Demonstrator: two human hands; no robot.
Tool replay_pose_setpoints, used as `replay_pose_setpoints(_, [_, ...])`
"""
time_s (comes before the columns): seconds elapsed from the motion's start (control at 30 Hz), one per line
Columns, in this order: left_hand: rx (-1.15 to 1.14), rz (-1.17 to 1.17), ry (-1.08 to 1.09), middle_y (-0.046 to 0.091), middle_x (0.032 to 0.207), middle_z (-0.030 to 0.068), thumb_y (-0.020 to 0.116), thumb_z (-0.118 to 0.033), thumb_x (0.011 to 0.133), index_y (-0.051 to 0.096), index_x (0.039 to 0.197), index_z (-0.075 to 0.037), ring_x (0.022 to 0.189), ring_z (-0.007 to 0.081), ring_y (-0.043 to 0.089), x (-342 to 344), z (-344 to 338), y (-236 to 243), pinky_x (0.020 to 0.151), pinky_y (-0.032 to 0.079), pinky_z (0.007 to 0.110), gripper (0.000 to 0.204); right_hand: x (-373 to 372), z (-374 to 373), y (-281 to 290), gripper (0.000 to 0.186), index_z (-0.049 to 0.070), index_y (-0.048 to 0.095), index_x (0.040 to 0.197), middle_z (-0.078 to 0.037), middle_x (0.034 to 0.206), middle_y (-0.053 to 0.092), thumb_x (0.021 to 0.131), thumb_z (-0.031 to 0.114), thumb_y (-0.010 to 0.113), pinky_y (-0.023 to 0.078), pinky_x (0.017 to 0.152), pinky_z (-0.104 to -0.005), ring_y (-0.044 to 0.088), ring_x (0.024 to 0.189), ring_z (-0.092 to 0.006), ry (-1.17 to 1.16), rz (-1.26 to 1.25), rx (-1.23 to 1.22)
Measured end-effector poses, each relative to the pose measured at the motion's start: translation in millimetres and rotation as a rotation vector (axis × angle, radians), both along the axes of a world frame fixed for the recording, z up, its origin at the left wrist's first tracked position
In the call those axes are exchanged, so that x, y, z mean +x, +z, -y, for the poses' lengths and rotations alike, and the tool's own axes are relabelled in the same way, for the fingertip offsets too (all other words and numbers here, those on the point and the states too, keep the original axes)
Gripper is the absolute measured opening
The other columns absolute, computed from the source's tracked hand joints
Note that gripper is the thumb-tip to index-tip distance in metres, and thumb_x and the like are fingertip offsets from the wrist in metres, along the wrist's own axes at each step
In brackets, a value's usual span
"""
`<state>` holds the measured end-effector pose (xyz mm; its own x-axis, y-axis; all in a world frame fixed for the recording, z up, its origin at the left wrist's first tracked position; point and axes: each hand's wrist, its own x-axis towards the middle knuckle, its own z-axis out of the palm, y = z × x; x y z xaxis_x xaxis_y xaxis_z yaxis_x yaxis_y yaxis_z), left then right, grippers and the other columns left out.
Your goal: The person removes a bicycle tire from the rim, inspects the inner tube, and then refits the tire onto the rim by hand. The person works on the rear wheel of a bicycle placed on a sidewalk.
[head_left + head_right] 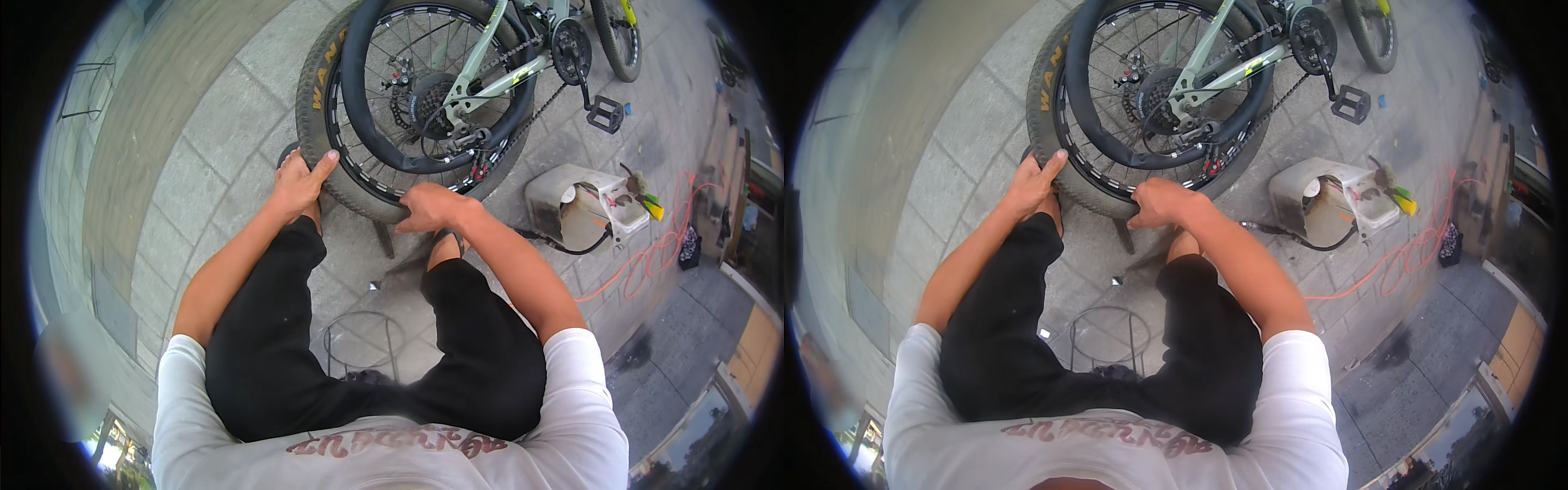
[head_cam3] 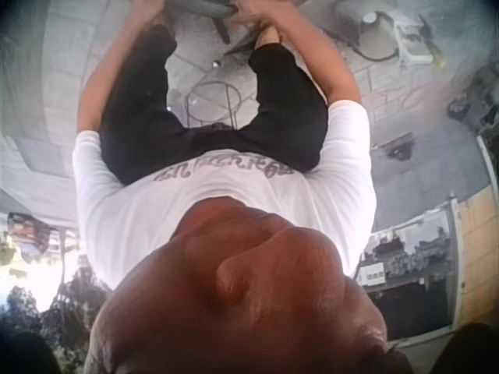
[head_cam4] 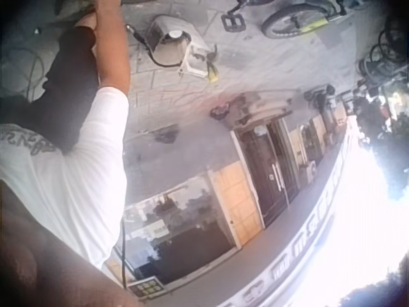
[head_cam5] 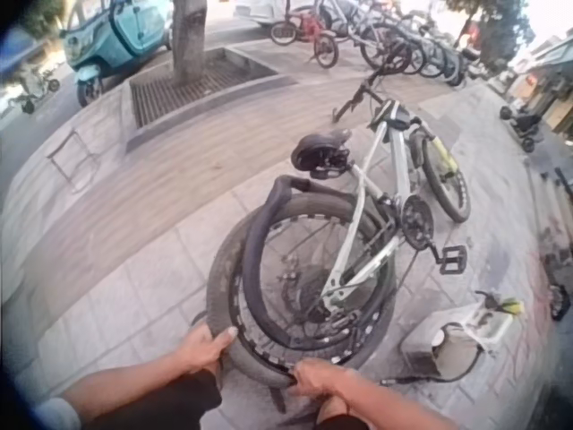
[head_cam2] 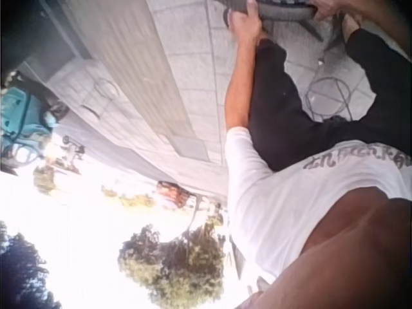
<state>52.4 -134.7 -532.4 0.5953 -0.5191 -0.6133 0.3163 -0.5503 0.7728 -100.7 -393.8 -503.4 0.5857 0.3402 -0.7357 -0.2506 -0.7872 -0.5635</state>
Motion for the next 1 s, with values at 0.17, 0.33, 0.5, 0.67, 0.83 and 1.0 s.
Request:
replay_pose_setpoints(0.17, [-0.002,0.001,-0.006,0.065,0.134,0.0242,0.077,-0.064,0.092,0.052,0.142,0.01,0.117,0.0346,0.069,2.1,-0.1,-0.9,0.099,0.056,0.045,0.093,-19.1,31.5,-3.1,0.052,0.0,0.079,0.1,-0.026,0.094,0.076,0.081,0.048,0.083,0.058,0.09,-0.0508,0.074,0.096,-0.0445,0.13,0.022,-0.164])
replay_pose_setpoints(0.33, [-0.012,0.003,-0.005,0.065,0.135,0.0248,0.077,-0.064,0.092,0.051,0.143,0.011,0.116,0.0347,0.07,3.4,1.7,-2.7,0.098,0.056,0.045,0.094,-32.1,43.6,-9.5,0.041,0.006,0.081,0.099,-0.02,0.096,0.078,0.079,0.041,0.084,0.06,0.089,-0.0475,0.076,0.097,-0.0388,0.238,0.097,-0.279])
replay_pose_setpoints(0.5, [-0.061,-0.079,0.02,0.064,0.137,0.0253,0.077,-0.064,0.093,0.05,0.144,0.012,0.115,0.0349,0.07,10.1,2.9,-2.5,0.097,0.057,0.045,0.096,-53.0,36.3,-25.9,0.03,0.005,0.077,0.091,-0.019,0.092,0.076,0.079,0.033,0.08,0.06,0.085,-0.0486,0.075,0.094,-0.0386,0.172,0.285,-0.211])
replay_pose_setpoints(0.67, [-0.156,-0.232,0.26,0.063,0.135,0.0186,0.085,-0.057,0.09,0.051,0.143,0.007,0.121,0.027,0.065,10.9,-2.1,16.4,0.083,0.061,0.04,0.09,-33.3,-0.8,-25.4,0.035,0.002,0.074,0.089,-0.023,0.089,0.075,0.082,0.036,0.08,0.058,0.085,-0.0514,0.074,0.092,-0.0426,0.024,0.24,-0.114])
replay_pose_setpoints(0.83, [-0.007,0.079,-0.012,0.057,0.131,0.0195,0.078,-0.066,0.09,0.052,0.144,0.003,0.137,0.0344,0.052,-8.0,-8.6,1.2,0.095,0.056,0.051,0.092,15.1,-47.6,-0.4,0.048,-0.004,0.072,0.091,-0.028,0.089,0.073,0.087,0.043,0.079,0.056,0.086,-0.053,0.073,0.092,-0.046,-0.295,0.165,0.026])
replay_pose_setpoints(1.0, [0.057,0.17,-0.022,0.061,0.134,0.03,0.064,-0.075,0.094,0.057,0.138,0.005,0.133,0.0495,0.054,-2.7,-0.1,-13.8,0.113,0.042,0.054,0.092,52.5,-57.6,13.1,0.055,-0.006,0.074,0.097,-0.029,0.095,0.075,0.085,0.047,0.082,0.057,0.09,-0.0492,0.074,0.095,-0.0456,-0.449,0.075,0.138])
